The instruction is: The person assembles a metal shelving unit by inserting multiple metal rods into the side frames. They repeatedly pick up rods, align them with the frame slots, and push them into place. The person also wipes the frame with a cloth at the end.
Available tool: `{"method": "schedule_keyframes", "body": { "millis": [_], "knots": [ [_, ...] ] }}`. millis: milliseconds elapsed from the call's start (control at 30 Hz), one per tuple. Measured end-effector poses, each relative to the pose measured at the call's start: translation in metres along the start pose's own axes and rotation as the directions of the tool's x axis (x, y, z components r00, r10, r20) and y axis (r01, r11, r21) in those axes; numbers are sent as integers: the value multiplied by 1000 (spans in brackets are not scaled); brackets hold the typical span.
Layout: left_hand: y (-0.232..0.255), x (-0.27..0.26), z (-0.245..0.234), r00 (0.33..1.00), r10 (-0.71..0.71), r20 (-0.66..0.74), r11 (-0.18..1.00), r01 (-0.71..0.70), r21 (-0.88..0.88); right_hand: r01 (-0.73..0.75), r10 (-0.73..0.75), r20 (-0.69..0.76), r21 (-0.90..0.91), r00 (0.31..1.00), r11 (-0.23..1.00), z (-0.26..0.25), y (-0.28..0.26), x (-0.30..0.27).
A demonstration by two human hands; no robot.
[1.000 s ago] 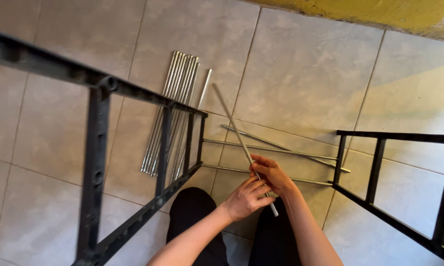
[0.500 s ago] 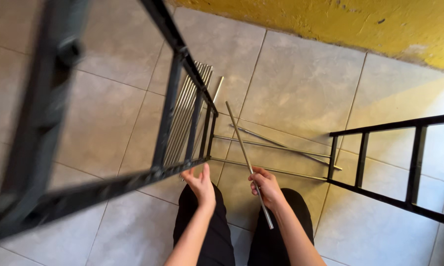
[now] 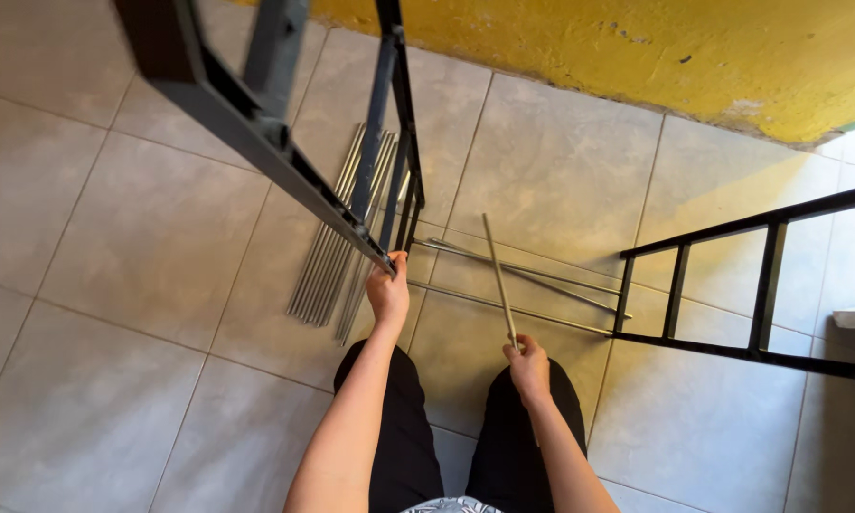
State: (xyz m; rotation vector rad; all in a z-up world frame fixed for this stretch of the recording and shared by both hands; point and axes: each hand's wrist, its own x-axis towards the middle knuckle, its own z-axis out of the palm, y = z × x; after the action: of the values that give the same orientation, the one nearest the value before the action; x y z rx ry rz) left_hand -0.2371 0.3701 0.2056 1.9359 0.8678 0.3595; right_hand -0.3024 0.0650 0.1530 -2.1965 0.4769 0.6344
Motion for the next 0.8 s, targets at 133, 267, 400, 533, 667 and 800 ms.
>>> {"method": "schedule_keyframes", "body": {
  "millis": [133, 267, 400, 533, 667, 800],
  "knots": [
    [5, 19, 16, 998, 70, -10, 998, -70, 2, -131, 138, -14, 244, 990, 961, -13, 1, 33],
    [12, 43, 36, 993, 114, -20, 993, -115, -17, -156, 190, -147, 215, 971, 964, -22, -13, 77],
    [18, 68, 55, 991, 131, 20, 989, -129, -75, -4, 29, -297, 84, 955, 996, -32, -19, 120],
    [27, 90, 71, 988, 155, 22, 987, -154, -51, -112, 144, -271, 131, 952, 985, -39, -24, 157],
    [34, 95, 75, 990, 128, 54, 992, -127, -21, -21, -7, -355, -75, 935, 997, -40, -8, 158],
    [39, 100, 78, 993, 89, 73, 996, -88, -22, 89, -104, -334, -62, 937, 994, -35, 15, 152]
  ]
}}
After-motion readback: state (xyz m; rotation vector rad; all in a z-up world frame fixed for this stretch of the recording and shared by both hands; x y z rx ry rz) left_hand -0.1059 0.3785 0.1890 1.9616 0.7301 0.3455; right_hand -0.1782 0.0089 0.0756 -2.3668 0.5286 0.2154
